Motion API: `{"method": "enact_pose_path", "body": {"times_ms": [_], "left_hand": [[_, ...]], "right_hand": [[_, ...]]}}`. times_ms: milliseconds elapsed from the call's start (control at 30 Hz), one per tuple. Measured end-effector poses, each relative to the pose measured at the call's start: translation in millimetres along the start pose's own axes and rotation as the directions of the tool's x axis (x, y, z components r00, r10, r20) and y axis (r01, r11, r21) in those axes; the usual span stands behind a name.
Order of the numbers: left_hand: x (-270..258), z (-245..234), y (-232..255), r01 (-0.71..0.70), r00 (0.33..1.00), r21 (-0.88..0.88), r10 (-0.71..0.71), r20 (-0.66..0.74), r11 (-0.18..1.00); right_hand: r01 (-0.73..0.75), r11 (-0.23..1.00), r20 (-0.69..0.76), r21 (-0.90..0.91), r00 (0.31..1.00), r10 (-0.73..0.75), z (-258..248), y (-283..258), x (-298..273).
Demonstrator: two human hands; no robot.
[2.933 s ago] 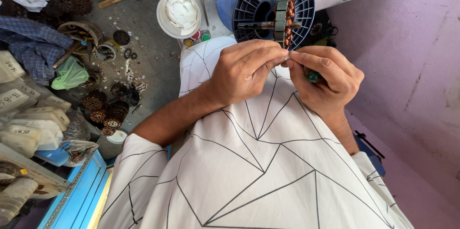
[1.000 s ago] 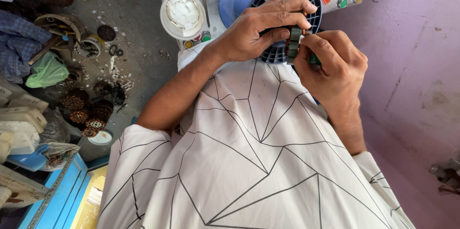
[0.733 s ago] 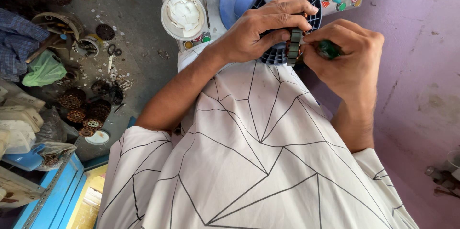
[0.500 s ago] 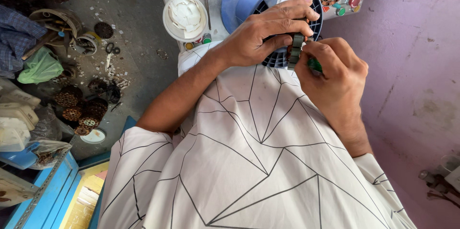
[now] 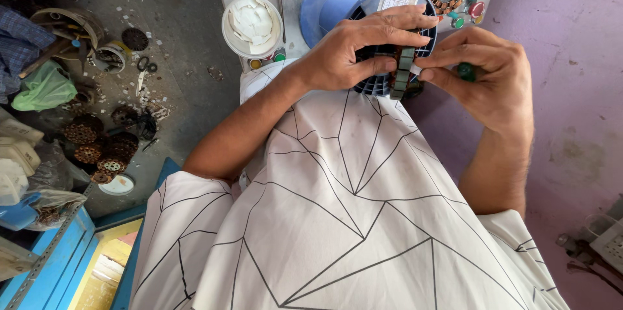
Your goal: The person handles a cylindrical metal part and then works on a motor armature using a screwdriver and small white insulating pieces. They insert the pieces into the armature slots and use the screwdriver to adjust the copper windings.
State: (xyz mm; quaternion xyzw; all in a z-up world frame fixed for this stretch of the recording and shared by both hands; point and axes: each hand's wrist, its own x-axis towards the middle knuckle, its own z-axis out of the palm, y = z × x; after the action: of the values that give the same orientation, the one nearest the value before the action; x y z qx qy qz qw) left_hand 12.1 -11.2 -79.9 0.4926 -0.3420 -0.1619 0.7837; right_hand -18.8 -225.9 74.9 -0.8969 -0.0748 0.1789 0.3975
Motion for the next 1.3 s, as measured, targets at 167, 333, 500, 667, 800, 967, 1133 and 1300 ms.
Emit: {"method": "enact_pose_path", "body": {"times_ms": [167, 333, 500, 667, 800, 967, 1133, 1300], "left_hand": [[-1.2, -1.3, -4.7, 0.017, 1.0, -0.076, -0.017, 0.002, 0.997], [-1.7, 1.0, -9.4, 0.007, 1.0, -0.091, -0.007, -0.002, 0.996], [-2.7, 1.1, -12.4, -0.018, 1.0, -0.075, 0.018, 0.005, 0.997], [-1.5, 5.1, -13.0, 0.006, 1.0, -0.053, -0.006, -0.017, 0.999], [-1.9, 3.7, -12.7, 0.001, 1.0, -0.032, -0.001, 0.009, 0.999], [-2.3, 5.0, -4.7, 0.007, 1.0, 0.029, -0.007, -0.013, 1.0], [-4.2, 9.0, 4.3, -0.023, 1.0, 0.176, 0.019, 0.024, 0.984], [-1.7, 32.1, 6.9, 0.117, 0.992, 0.433, -0.123, -0.013, 0.894]], "right_hand": [[-0.095, 0.991, 0.035, 0.09, 0.995, 0.092, -2.4, 10.5, 4.7], [-0.213, 0.964, 0.032, 0.158, 0.977, 0.211, -1.6, 9.2, 8.9], [-0.229, 0.969, 0.013, 0.091, 0.973, 0.229, 2.0, 7.7, 12.0], [-0.196, 0.98, 0.015, -0.028, 0.98, 0.197, 3.1, 7.4, 11.0], [-0.21, 0.964, -0.024, 0.165, 0.976, 0.217, 7.9, 7.6, 5.2], [-0.146, 0.947, -0.182, 0.287, 0.962, 0.204, 33.7, 6.1, -7.9], [-0.076, 0.903, -0.295, 0.423, 0.931, 0.217, 43.7, 5.9, -20.1], [0.207, 0.496, -0.479, 0.843, 0.709, 0.518, 27.9, 0.0, -30.6]]}}
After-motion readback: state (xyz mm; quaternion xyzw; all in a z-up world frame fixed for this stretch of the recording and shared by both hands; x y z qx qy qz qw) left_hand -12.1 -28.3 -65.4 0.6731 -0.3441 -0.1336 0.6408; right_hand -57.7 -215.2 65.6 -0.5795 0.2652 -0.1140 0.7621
